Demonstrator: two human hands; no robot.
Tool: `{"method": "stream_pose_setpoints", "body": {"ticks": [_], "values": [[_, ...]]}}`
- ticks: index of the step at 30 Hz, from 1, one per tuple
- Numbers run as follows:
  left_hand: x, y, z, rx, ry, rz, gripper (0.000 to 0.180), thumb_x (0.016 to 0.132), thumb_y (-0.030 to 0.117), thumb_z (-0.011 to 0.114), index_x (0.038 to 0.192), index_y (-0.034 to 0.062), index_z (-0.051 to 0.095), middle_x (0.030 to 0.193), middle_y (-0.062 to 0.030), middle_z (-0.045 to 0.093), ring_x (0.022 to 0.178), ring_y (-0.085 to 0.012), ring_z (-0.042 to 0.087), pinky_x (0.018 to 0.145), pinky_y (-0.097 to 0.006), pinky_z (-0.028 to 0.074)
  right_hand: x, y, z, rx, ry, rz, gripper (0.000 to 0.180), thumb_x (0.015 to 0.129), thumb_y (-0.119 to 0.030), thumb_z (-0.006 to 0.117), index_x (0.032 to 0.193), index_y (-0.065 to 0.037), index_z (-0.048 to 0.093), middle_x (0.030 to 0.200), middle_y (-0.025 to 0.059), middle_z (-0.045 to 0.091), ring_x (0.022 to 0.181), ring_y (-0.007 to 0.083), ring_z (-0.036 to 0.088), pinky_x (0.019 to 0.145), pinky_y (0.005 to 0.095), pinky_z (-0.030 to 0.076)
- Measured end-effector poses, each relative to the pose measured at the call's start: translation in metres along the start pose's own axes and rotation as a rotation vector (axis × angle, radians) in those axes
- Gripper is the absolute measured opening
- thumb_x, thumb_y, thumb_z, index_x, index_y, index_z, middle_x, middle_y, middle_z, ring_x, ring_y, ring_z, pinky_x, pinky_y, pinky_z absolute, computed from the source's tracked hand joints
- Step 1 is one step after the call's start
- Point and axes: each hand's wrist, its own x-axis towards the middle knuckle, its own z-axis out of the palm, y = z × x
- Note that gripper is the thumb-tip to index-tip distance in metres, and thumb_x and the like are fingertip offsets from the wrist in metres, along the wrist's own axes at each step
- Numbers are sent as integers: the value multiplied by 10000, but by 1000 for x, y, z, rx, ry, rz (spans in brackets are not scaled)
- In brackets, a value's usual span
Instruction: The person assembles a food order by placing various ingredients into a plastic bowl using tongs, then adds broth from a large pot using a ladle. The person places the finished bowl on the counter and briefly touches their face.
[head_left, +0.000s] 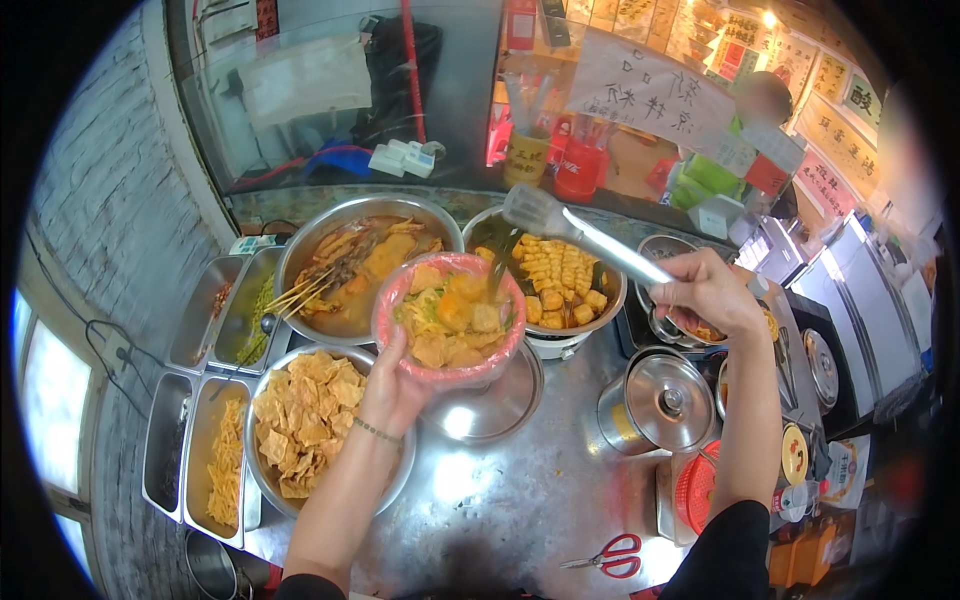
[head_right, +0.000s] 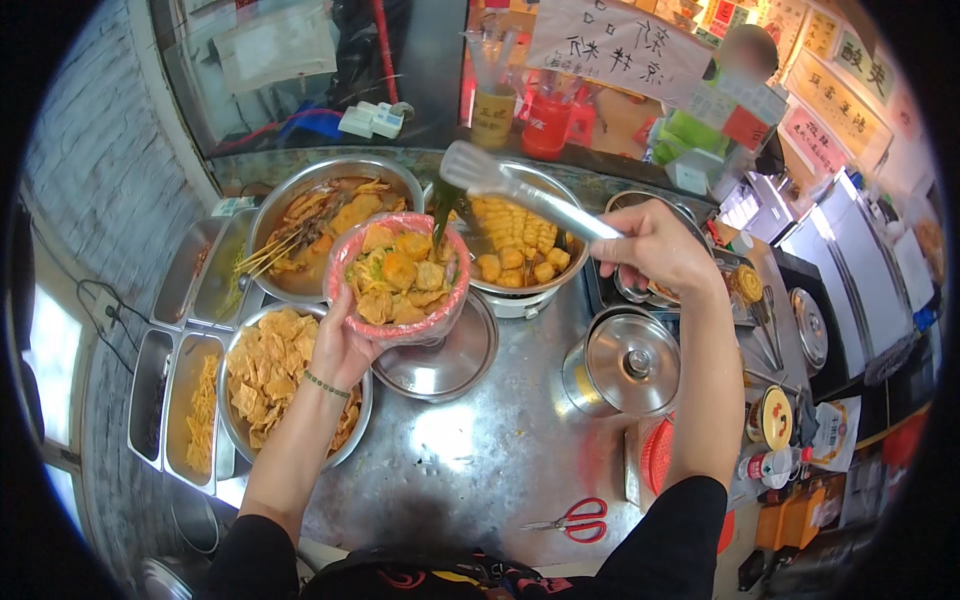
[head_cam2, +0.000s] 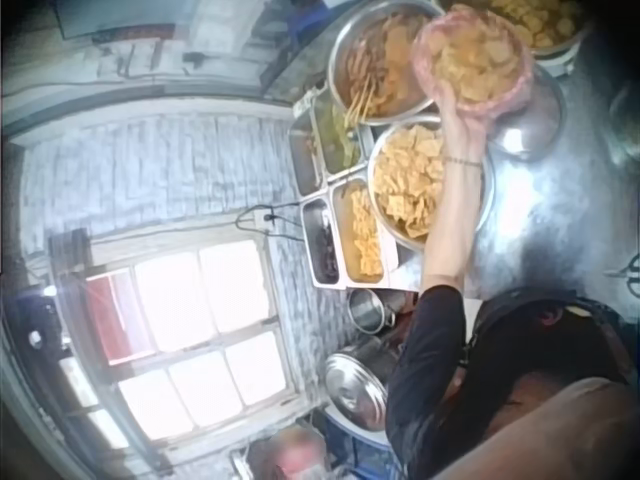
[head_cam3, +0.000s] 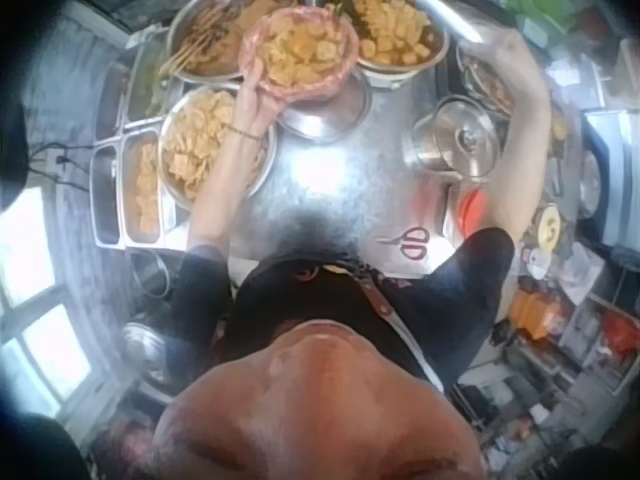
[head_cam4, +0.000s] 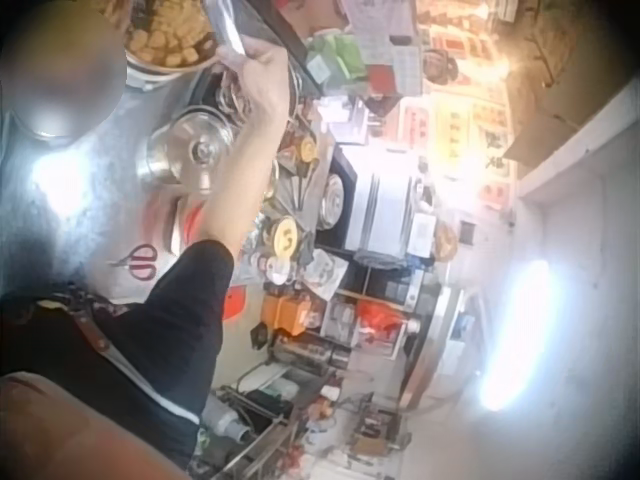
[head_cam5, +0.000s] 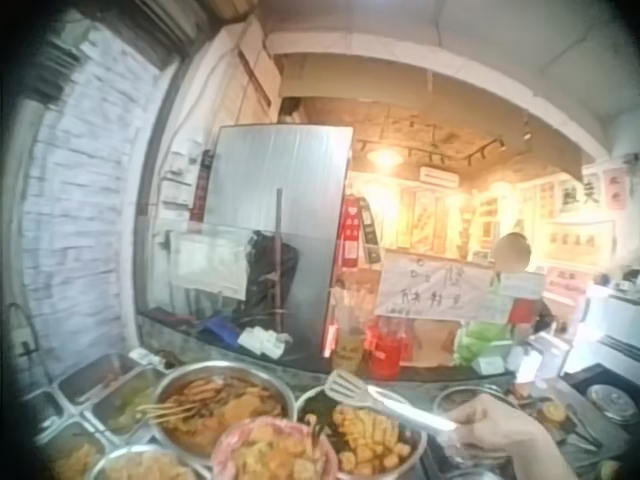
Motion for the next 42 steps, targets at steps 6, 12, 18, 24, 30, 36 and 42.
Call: {"method": "stream_pose_setpoints", "body": {"ticks": [6,12,18,24,30,36,42], "values": [[0,-1,-1,-98,-41,24,598,971,364,485,1448,78,268,1460,-151,366,1337,-344,364,1085,-543,324,-7,2,33,-181,-148,24,138,820,-83,675,929,2,685,651,-3,597,544,51,502,489,223,411],[-11,7,-5,-92,-23,40,580,975,383,465,1444,93,282,1450,-144,384,1323,-350,383,1072,-559,334,-23,-13,41,-415,69,-129,334,768,-149,723,1065,-4,671,629,159,577,575,191,569,597,362,445],[-11,6,-4,-82,-18,47,582,972,386,470,1439,88,290,1445,-143,391,1321,-351,386,1076,-553,332,-34,-20,66,-600,81,-189,333,753,-140,707,1061,-18,677,747,227,624,715,350,634,674,407,474],[-21,12,-11,-68,-8,90,610,965,413,473,1439,77,286,1439,-148,400,1304,-338,419,1041,-513,403,-7,-14,58,-496,209,-144,295,766,-172,688,1005,0,684,795,248,636,800,372,647,737,443,488],[-21,16,-17,-66,19,85,593,967,407,474,1430,74,309,1438,-147,402,1304,-332,423,1050,-505,401,74,35,84,-743,280,13,213,766,-170,661,906,-14,700,883,228,670,897,356,650,796,426,508],[-42,30,-24,-26,50,118,603,963,402,490,1436,81,301,1442,-145,396,1305,-329,421,1044,-503,408,103,42,104,-941,148,118,278,766,-200,653,958,0,672,1003,196,677,970,323,651,829,406,517],[-56,37,-36,22,80,130,617,963,413,485,1439,71,292,1449,-145,384,1308,-328,417,1038,-499,417,100,19,103,-1043,203,-12,235,745,-166,649,929,-28,700,979,172,689,956,299,663,799,387,531]]}}
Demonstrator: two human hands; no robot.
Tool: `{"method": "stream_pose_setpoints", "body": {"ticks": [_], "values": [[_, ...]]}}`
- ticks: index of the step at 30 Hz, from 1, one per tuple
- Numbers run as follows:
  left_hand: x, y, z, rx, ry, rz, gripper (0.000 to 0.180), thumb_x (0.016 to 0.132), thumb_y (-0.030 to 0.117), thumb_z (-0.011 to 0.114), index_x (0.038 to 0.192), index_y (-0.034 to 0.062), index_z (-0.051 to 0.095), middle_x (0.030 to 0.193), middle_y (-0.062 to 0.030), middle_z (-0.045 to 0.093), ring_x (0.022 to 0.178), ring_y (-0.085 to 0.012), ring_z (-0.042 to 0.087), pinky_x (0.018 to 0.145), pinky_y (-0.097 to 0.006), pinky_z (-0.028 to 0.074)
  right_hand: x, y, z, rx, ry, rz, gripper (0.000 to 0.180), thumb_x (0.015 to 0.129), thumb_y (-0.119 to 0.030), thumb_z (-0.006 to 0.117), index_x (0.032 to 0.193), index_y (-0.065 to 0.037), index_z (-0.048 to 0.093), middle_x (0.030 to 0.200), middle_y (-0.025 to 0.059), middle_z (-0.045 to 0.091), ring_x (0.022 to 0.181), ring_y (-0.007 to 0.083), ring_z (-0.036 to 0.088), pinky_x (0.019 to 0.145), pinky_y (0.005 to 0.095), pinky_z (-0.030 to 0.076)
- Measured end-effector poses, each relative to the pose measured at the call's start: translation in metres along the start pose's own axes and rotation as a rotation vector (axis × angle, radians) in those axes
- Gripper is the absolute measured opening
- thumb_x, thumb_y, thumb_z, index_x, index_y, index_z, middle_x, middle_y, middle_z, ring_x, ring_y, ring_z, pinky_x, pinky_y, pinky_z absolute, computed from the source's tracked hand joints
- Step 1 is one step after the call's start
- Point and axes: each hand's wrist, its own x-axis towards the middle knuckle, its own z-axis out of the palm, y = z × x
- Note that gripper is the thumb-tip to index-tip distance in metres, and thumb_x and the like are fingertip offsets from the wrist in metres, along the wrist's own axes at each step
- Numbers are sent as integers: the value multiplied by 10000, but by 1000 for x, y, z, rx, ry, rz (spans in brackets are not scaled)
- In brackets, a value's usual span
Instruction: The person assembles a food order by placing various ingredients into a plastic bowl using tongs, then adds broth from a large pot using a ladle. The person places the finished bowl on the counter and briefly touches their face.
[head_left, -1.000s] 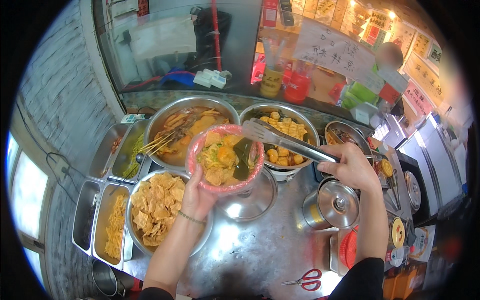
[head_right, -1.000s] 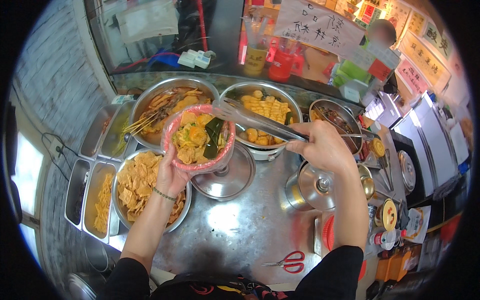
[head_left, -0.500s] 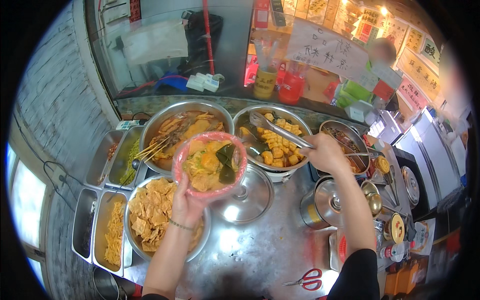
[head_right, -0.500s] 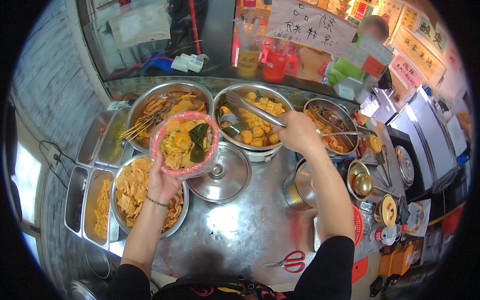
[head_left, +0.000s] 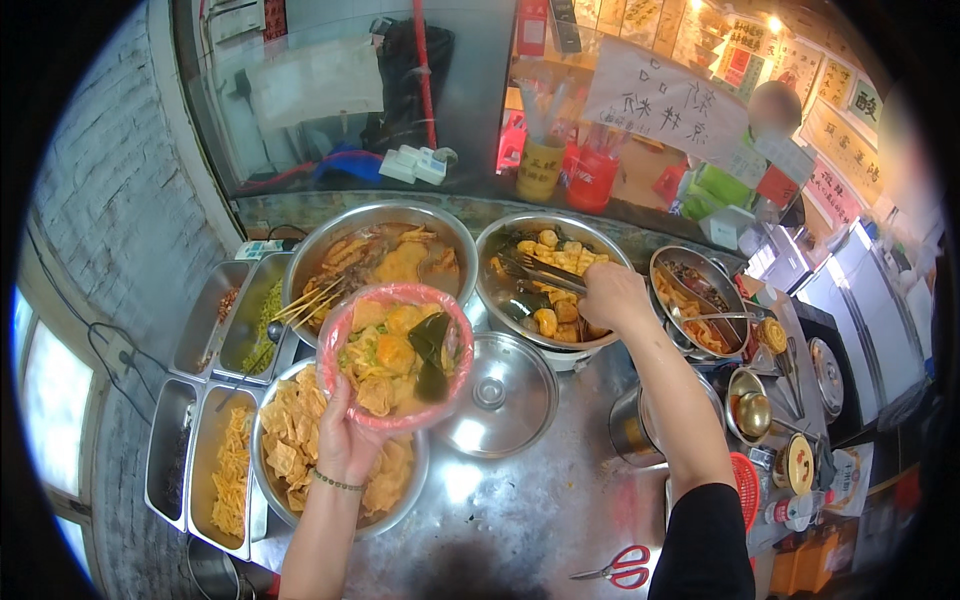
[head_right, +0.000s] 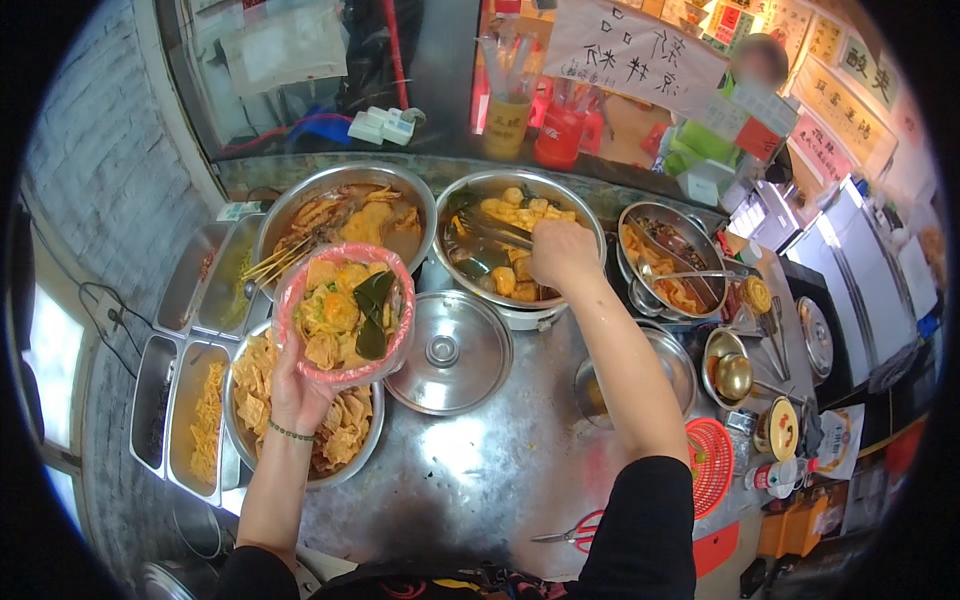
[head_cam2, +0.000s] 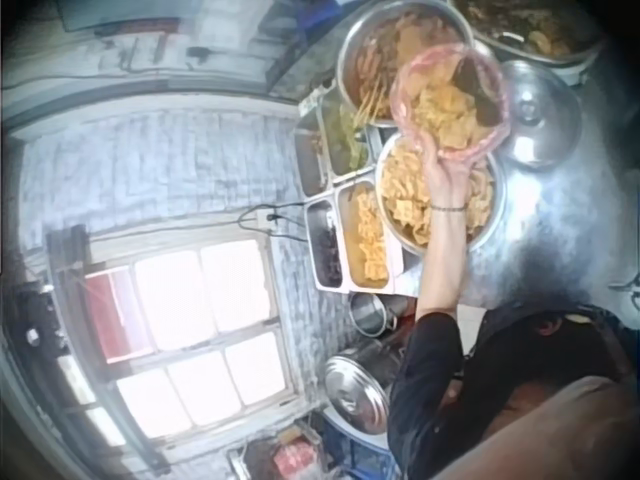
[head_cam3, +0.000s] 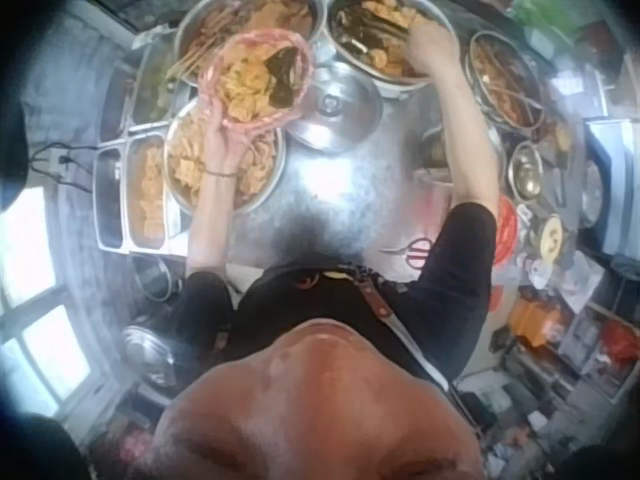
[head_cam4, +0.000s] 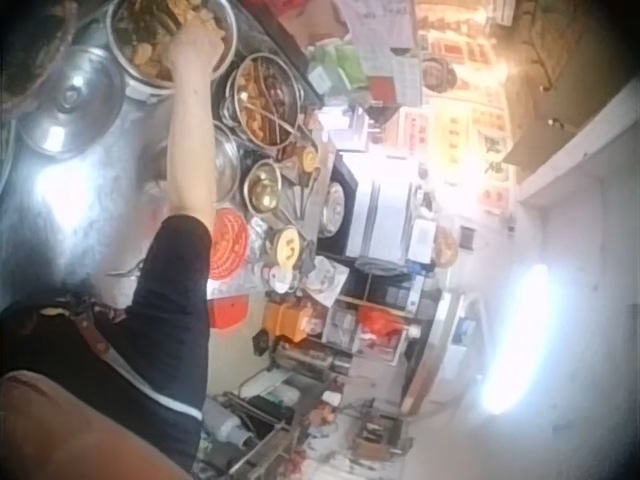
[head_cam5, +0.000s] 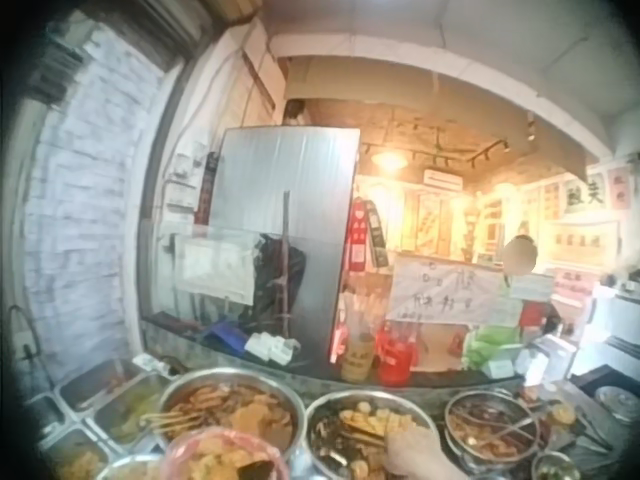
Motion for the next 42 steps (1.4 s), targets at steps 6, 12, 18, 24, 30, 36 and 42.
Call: {"method": "stream_pose_setpoints", "body": {"ticks": [6,12,18,24,30,36,42], "values": [[6,-5,2,-43,-1,-30,550,985,372,452,1423,68,316,1418,-143,425,1288,-337,435,1050,-533,381,27,-23,15,-115,-53,-11,223,738,-167,659,926,-62,716,965,140,698,942,275,672,762,361,539],[5,-6,0,-17,-23,-25,564,978,389,462,1420,70,320,1414,-150,426,1289,-341,432,1045,-537,383,27,-19,15,22,-105,41,244,758,-182,640,949,-45,705,1016,157,686,992,271,657,818,358,523],[-3,-2,4,-11,-25,-41,612,966,394,486,1440,66,281,1447,-151,384,1304,-323,423,1051,-490,407,6,27,-7,246,-332,212,312,745,-193,634,986,0,678,1037,203,667,991,311,647,839,387,514],[-3,-4,1,-25,5,-16,592,968,379,486,1429,56,302,1427,-164,408,1289,-357,432,1045,-558,380,1,19,-7,136,-88,83,293,735,-194,634,947,-1,691,995,203,677,976,314,650,832,391,517],[-4,-4,2,-31,15,-19,581,976,377,470,1432,63,295,1425,-156,412,1289,-352,431,1051,-541,378,20,-16,10,72,-114,25,285,744,-182,619,956,-2,679,1004,199,674,987,327,642,833,408,515],[-11,1,-6,-48,33,-28,582,978,372,465,1436,60,288,1428,-156,406,1297,-351,420,1058,-542,368,5,3,22,239,-51,112,292,754,-208,647,983,-34,700,1002,208,670,993,333,637,842,414,504],[-10,-2,-11,-40,12,-44,584,978,373,465,1434,52,293,1431,-162,404,1300,-355,416,1058,-543,367,-21,60,7,327,-34,299,363,727,-275,725,1021,-63,705,997,202,675,995,334,634,871,409,484]]}}
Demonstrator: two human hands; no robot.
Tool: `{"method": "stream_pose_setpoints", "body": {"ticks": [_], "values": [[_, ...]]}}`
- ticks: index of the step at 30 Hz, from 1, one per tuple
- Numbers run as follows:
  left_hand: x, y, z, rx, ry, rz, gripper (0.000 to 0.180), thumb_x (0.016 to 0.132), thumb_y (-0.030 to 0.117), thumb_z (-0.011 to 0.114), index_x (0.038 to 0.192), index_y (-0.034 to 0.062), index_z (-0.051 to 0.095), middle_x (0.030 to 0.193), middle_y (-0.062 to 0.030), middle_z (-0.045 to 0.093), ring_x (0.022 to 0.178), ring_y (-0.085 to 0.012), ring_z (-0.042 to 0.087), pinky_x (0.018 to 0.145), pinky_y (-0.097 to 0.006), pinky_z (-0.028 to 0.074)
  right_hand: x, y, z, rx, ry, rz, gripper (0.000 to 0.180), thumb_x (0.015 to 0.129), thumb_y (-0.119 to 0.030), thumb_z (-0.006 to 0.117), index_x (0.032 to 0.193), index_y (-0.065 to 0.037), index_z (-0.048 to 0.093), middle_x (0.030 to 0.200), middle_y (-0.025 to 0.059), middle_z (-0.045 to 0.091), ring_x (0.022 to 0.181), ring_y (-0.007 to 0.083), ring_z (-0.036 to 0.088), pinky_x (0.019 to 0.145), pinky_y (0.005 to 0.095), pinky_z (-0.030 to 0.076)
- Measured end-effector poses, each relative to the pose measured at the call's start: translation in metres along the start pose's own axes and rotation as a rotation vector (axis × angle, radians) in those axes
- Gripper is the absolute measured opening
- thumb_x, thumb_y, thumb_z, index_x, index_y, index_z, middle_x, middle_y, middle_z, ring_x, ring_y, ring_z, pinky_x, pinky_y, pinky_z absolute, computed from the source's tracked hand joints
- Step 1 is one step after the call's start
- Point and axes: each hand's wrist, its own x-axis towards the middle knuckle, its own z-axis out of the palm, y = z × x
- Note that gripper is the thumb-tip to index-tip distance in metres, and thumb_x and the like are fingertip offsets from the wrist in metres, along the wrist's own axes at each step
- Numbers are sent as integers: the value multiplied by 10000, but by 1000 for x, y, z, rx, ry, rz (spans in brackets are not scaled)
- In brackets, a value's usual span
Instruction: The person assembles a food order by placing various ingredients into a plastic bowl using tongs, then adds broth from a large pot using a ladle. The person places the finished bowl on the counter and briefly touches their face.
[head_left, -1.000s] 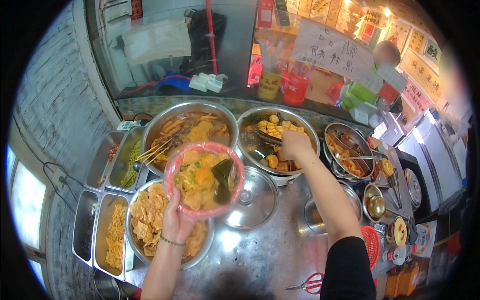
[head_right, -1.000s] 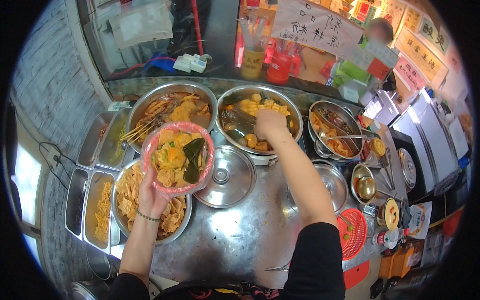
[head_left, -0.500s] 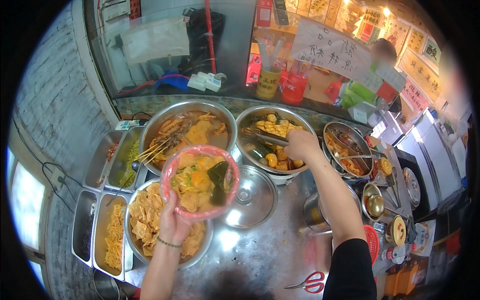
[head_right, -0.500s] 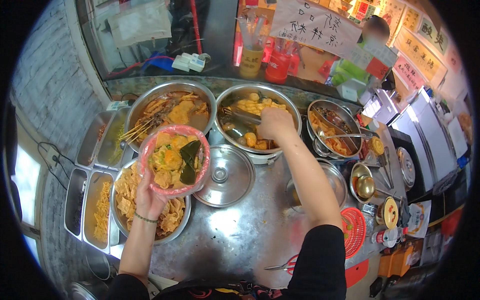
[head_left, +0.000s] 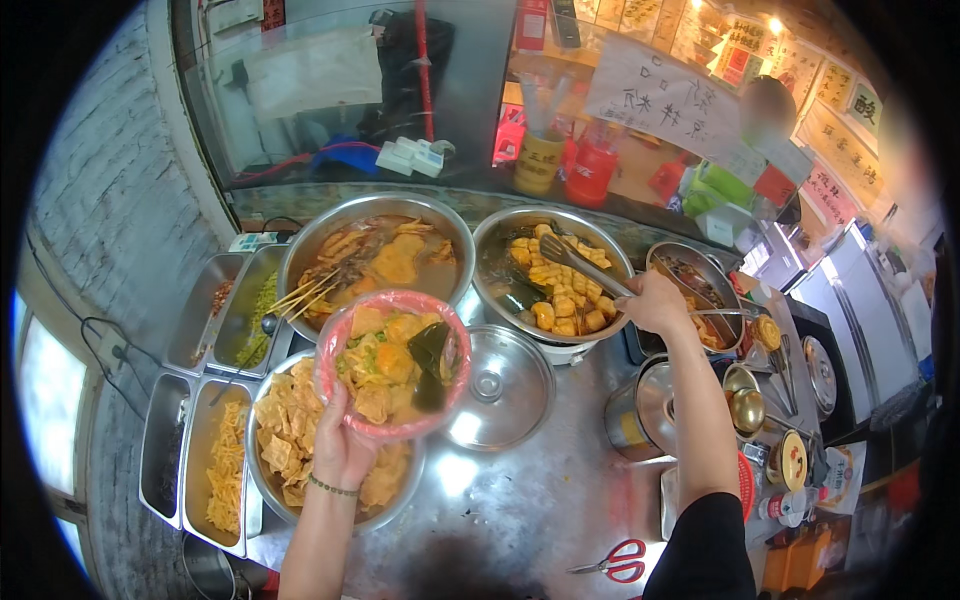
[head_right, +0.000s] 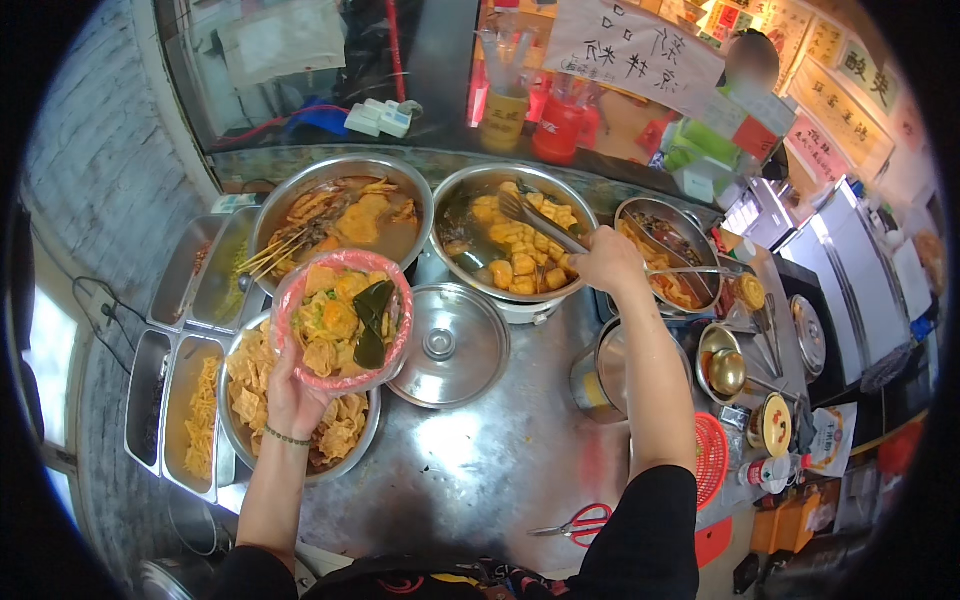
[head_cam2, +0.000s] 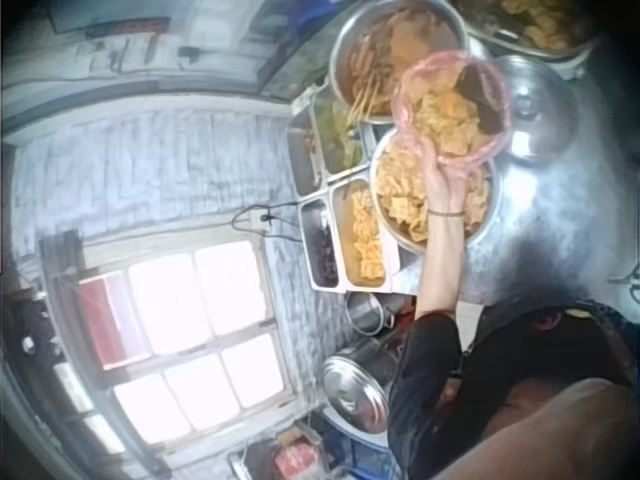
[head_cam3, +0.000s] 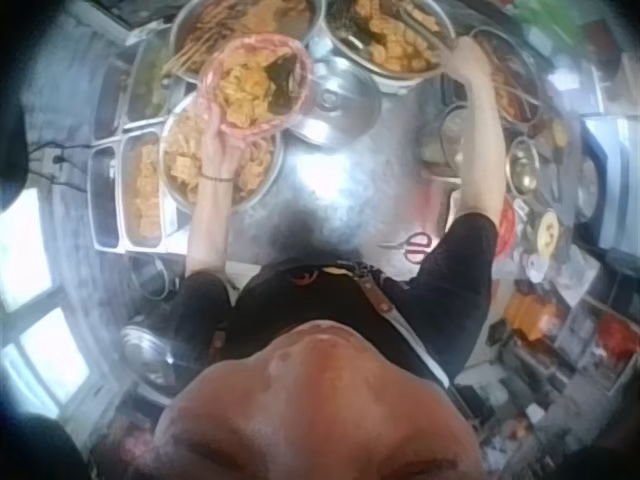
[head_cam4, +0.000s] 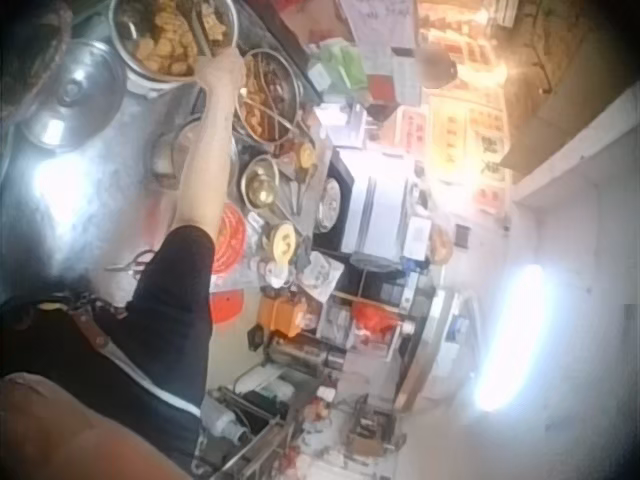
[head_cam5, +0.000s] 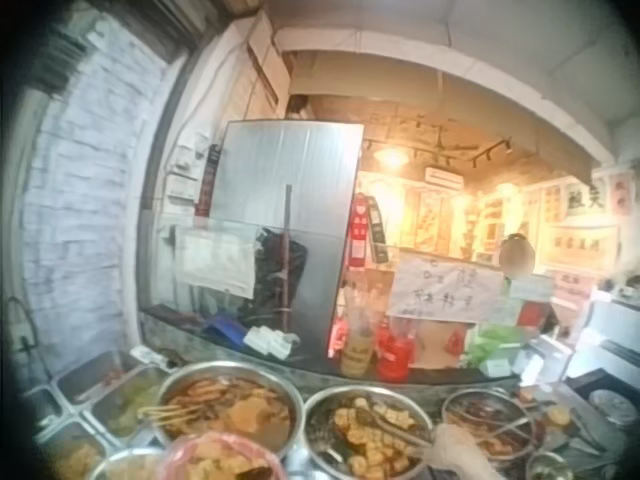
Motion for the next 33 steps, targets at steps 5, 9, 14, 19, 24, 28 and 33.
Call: {"method": "stream_pose_setpoints", "body": {"ticks": [5,9,14,19,24,28,33], "values": [[2,-3,7,-12,-17,-1,582,979,372,464,1434,53,293,1434,-164,401,1293,-353,425,1060,-541,364,-8,-5,-2,-67,75,-74,328,749,-269,676,969,-27,700,969,201,678,950,342,645,835,426,501],[2,-5,11,-3,-12,-12,579,979,377,464,1435,65,292,1426,-156,412,1290,-349,429,1056,-536,368,0,-38,21,-174,30,-224,284,756,-222,632,935,-8,689,962,191,679,932,339,650,805,421,518],[-4,-2,10,51,41,5,600,974,415,459,1440,83,281,1433,-148,400,1282,-354,439,1001,-541,436,14,-71,37,-280,9,-271,243,752,-186,635,917,-18,692,972,172,686,953,314,655,803,395,524],[-5,0,2,30,37,25,583,981,401,448,1435,73,288,1430,-151,403,1279,-348,445,1001,-533,439,25,-88,36,-347,-16,-244,259,768,-196,638,958,-31,698,1011,152,690,982,286,657,817,376,522],[-5,-1,-4,27,53,26,561,985,383,445,1427,67,303,1427,-154,408,1275,-339,452,1011,-512,439,38,-100,26,-388,-114,-214,295,762,-208,650,997,-37,698,1043,154,685,1010,283,650,840,370,514],[-3,-3,-5,25,56,20,559,985,373,451,1426,64,303,1428,-150,407,1278,-340,448,1017,-511,433,47,-109,36,-372,-121,-196,301,760,-203,647,1003,-32,696,1077,157,675,1040,279,638,861,372,507],[-3,-5,5,34,42,0,571,980,372,464,1430,64,297,1433,-147,403,1282,-342,442,1025,-514,424,59,-75,46,-110,-217,-114,222,787,-165,621,899,18,676,831,167,692,764,270,684,680,353,539]]}}
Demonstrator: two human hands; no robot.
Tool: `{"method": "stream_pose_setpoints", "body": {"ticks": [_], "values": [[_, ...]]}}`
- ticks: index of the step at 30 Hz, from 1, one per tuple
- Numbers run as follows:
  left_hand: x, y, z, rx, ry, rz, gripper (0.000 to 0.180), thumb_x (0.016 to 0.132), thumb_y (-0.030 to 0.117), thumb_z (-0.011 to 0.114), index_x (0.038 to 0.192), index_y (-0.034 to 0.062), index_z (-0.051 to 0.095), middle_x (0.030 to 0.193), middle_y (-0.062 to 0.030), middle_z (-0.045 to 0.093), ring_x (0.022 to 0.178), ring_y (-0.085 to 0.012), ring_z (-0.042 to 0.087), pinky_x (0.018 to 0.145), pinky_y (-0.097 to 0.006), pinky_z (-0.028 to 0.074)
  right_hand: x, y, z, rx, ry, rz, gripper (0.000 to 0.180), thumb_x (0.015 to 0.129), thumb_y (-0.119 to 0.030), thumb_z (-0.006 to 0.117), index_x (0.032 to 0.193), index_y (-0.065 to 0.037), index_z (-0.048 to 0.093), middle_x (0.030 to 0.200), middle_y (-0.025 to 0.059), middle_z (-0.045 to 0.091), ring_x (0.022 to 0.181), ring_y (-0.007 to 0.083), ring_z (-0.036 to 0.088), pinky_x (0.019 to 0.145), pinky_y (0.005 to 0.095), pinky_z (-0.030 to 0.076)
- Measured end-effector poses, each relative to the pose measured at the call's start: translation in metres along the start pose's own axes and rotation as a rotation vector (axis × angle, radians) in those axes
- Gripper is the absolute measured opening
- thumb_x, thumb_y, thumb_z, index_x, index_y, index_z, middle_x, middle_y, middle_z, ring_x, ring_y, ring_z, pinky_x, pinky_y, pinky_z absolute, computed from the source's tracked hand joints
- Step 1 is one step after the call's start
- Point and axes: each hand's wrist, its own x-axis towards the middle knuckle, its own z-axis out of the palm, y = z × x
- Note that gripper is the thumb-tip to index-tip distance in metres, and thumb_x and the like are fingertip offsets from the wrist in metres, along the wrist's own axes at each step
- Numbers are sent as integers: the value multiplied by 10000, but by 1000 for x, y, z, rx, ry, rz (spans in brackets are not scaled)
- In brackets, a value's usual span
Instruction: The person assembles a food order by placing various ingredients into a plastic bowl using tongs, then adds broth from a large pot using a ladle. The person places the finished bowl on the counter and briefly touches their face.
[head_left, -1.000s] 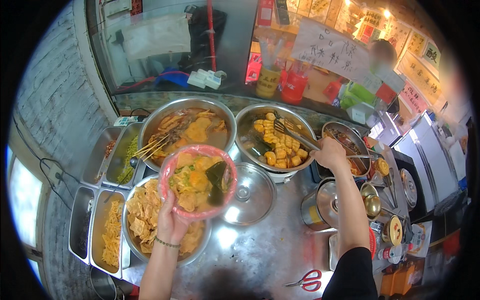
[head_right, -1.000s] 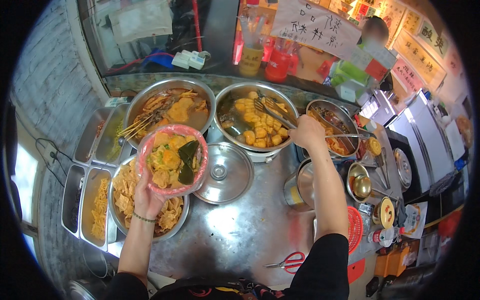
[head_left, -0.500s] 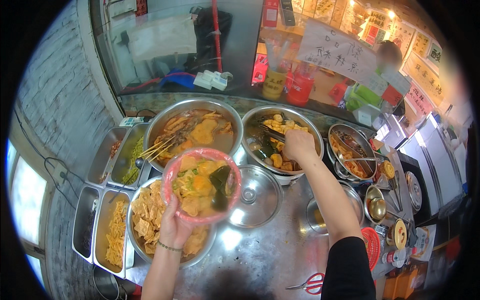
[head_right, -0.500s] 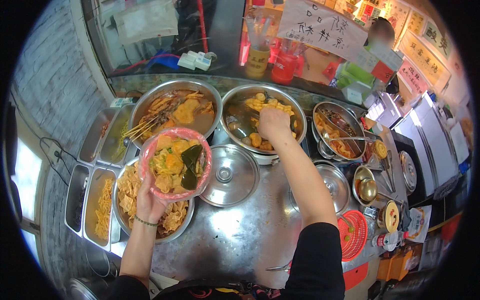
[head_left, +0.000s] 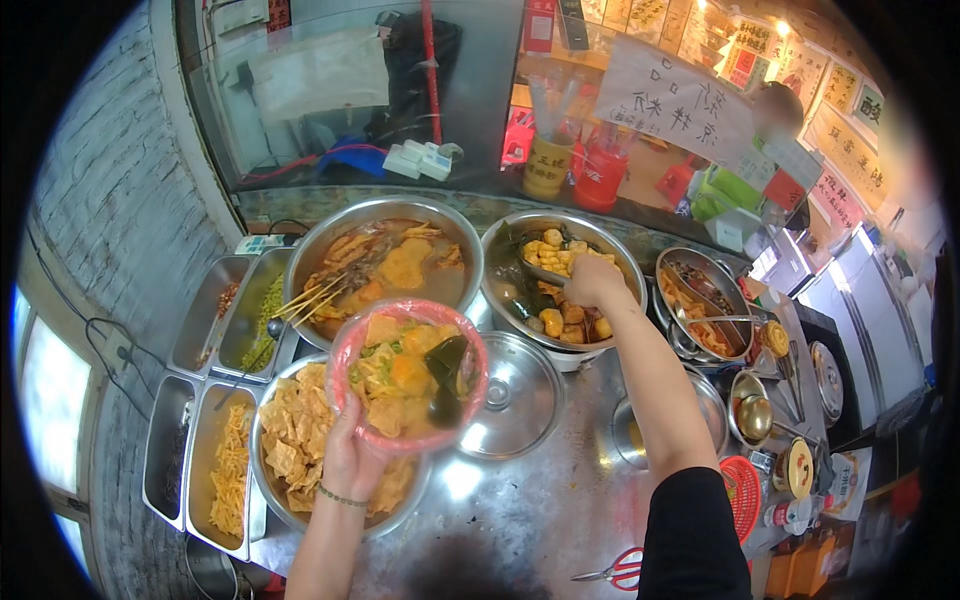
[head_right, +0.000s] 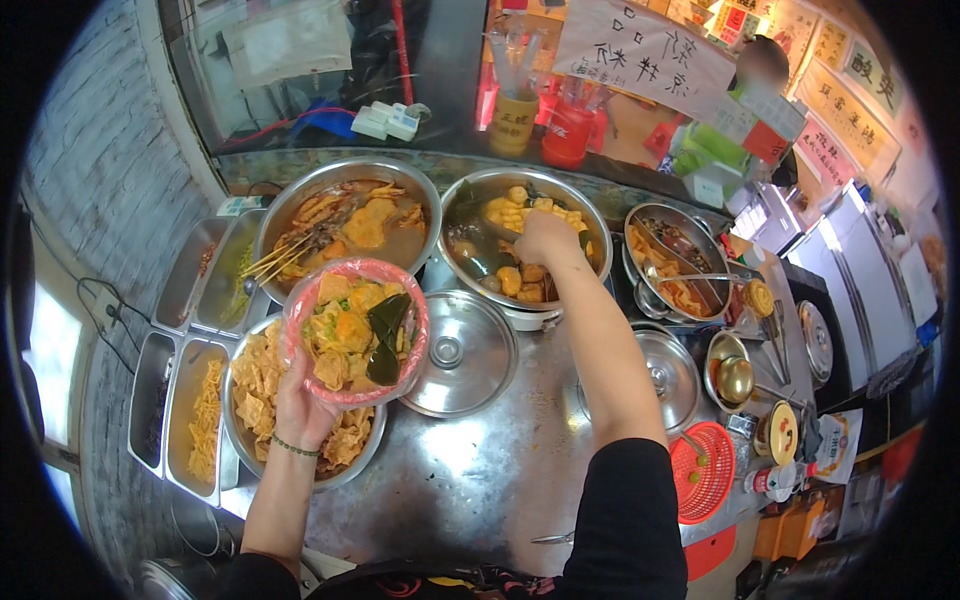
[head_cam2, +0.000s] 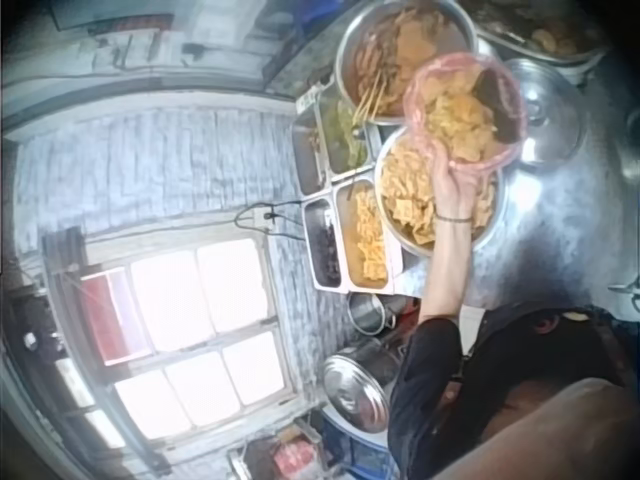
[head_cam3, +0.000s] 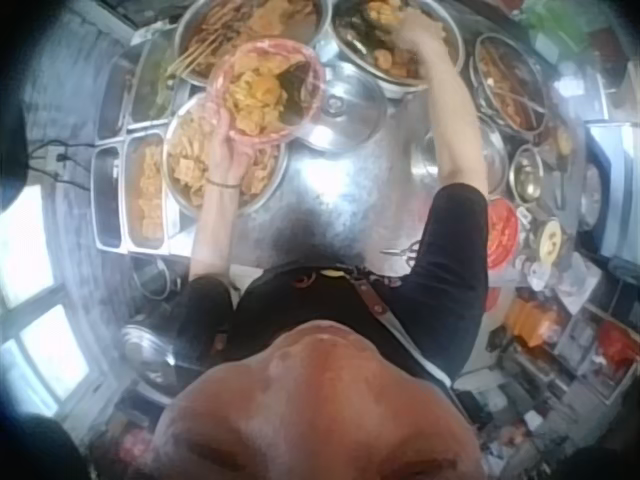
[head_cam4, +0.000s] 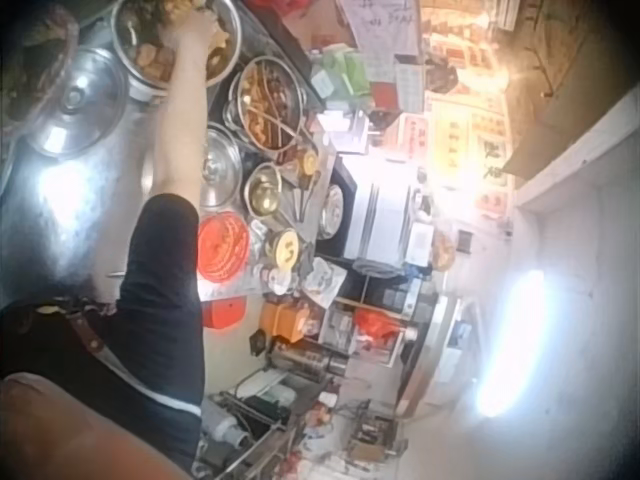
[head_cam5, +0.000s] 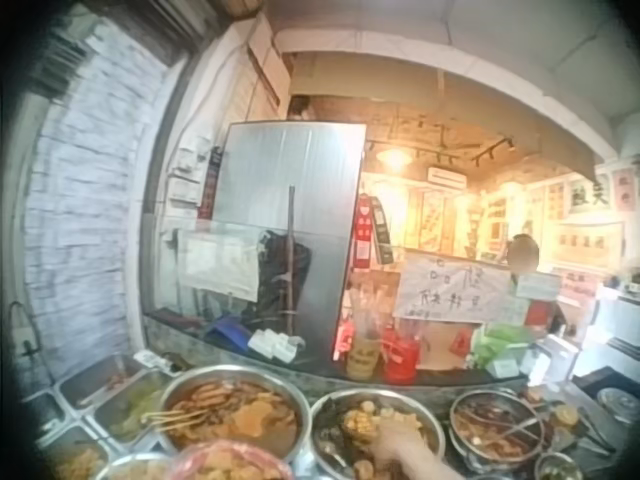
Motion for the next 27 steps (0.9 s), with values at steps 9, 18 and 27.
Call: {"method": "stream_pose_setpoints", "body": {"ticks": [9,18,27], "values": [[0,-1,3,9,8,-1,580,980,390,455,1433,68,290,1441,-148,393,1289,-346,436,1003,-525,444,-8,57,20,651,-199,101,109,795,-101,682,772,1,655,604,70,630,429,128,547,361,277,413],[2,-6,7,-48,-23,-9,586,974,381,473,1434,68,289,1438,-154,394,1294,-349,426,1021,-525,426,-29,88,8,833,-167,74,135,815,-91,675,803,42,658,610,82,622,426,126,535,348,261,385],[3,-8,7,-9,-41,-22,596,977,388,463,1443,70,271,1448,-149,381,1300,-343,422,1029,-519,419,-50,97,1,841,-82,66,127,824,-95,657,804,28,675,613,76,617,435,117,527,356,257,387]]}}
